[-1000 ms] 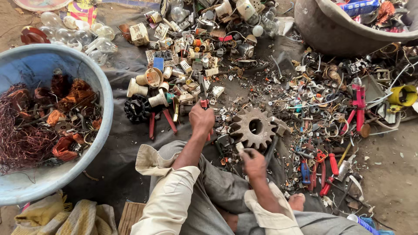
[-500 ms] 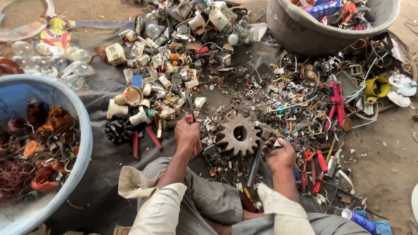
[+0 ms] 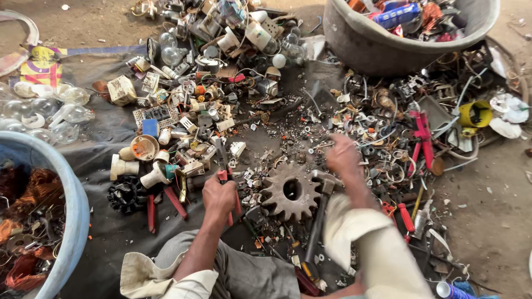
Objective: The person uses a hammer and pliers to strike and remove components from a large metal gear while sitting on a ground covered in electronic waste.
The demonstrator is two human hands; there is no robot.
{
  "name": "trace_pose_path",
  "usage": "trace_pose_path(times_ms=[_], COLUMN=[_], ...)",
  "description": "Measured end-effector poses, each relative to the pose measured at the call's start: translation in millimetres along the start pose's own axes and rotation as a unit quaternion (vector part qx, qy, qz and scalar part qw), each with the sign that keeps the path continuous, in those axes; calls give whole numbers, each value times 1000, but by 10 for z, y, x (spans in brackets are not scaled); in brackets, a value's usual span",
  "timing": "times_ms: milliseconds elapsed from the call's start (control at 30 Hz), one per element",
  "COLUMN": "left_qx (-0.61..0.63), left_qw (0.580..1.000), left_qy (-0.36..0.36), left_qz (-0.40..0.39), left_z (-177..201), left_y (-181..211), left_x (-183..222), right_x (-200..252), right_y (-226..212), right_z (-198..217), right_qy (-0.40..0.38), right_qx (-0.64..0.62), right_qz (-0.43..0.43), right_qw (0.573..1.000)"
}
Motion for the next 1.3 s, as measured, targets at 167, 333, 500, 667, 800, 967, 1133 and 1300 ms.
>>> trace_pose_path(times_ms=[167, 333, 500, 667, 800, 967, 1133, 1300], left_qx=[-28, 25, 37, 42, 33, 105, 68, 14], left_qw=[997, 999, 999, 999, 999, 994, 997, 999], left_qy=[19, 5, 1, 0, -6, -25, -12, -21], left_qz=[-68, -31, -32, -29, -21, 23, -31, -31], left_z=[-76, -84, -109, -134, -133, -162, -120, -180], left_y=[55, 27, 47, 73, 69, 46, 115, -2], left_x=[-21, 16, 33, 52, 21, 27, 68, -17], right_x=[-355, -295, -130, -613, -1162, -1005, -54, 746], right_y=[1182, 1331, 1703, 1773, 1575, 1511, 1187, -775], right_z=[-299, -259, 177, -84, -497, -433, 56, -6], right_qy=[-107, -169, 61, 72, -73, -5, 235, 78], right_qx=[272, 357, -104, -162, 110, -43, -662, -757], right_qz=[-27, 107, -66, -280, -256, -313, -290, -129], right_qw=[956, 913, 990, 944, 957, 949, 650, 636])
Point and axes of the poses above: each hand's wrist, its own x-axis away from the middle knuckle, its own z-axis out of the back of the hand, y = z × x, the point moved 5 cm from there along -x, towards the middle knuckle, and after that the axes turned 3 degrees about x, right-handed, at the moved point
